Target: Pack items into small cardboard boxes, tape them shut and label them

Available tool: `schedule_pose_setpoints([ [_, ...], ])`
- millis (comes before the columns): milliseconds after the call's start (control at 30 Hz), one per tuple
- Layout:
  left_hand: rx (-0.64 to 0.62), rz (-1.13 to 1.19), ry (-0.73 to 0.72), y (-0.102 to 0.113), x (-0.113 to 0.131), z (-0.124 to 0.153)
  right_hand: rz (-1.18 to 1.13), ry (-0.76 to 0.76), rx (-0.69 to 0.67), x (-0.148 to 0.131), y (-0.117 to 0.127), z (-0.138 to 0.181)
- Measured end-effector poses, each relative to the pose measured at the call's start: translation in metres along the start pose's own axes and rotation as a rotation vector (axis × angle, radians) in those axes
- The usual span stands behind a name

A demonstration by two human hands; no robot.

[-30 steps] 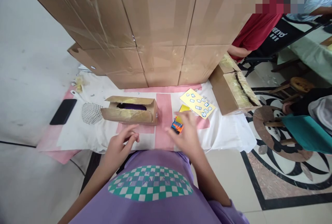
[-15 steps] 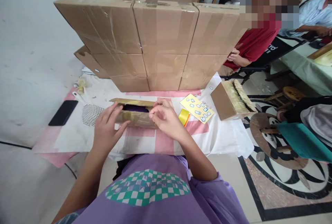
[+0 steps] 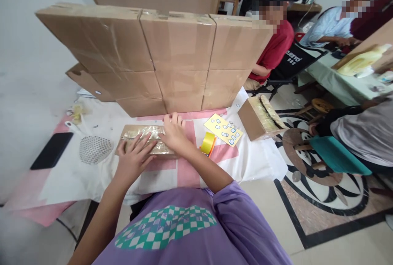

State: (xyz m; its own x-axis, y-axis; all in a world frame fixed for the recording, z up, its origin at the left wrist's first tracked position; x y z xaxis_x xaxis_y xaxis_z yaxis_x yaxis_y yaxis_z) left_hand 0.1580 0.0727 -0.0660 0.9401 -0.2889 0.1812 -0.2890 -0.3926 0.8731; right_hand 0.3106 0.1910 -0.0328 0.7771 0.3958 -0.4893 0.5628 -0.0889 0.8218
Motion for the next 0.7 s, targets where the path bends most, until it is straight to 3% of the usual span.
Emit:
schedule_pose_setpoints([
  [67,0.016,0.053,-0.027,-0.001,-0.001,0.003,0.010,-0.081,0.181,0.040,0.023,0.002],
  [133,0.032,0.088,-0.039,-0.001,-0.003,0.005,-0.014,-0.203,0.296,0.101,0.051,0.008],
  [233,0.064,0.102,-0.044,-0.001,-0.005,0.007,0.040,-0.441,0.315,0.204,0.087,0.026],
  [333,0.079,0.109,-0.047,-0.001,-0.004,0.004,0.089,-0.510,0.268,0.269,0.104,0.041],
  [400,0.079,0.112,-0.045,-0.001,-0.003,0.001,0.100,-0.493,0.218,0.287,0.102,0.043],
  [533,0.086,0.095,-0.037,-0.001,-0.002,0.001,0.095,-0.423,0.116,0.297,0.083,0.032],
  [700,0.095,0.085,-0.044,-0.002,-0.003,0.006,0.137,-0.526,0.170,0.328,0.078,0.002],
])
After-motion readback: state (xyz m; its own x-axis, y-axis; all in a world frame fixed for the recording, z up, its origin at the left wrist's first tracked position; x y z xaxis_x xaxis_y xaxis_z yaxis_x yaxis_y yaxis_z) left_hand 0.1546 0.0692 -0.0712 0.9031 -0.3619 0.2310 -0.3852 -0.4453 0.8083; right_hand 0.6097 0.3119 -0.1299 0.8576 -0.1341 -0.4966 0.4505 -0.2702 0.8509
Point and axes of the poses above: each hand's wrist, its own z-axis away from the middle knuckle, its own y-axis out of the back of the hand, x = y × z, the point moved 5 cm from there along -z, towards the middle knuckle, and after that the axes turned 9 degrees about x, right-handed, at the moved point
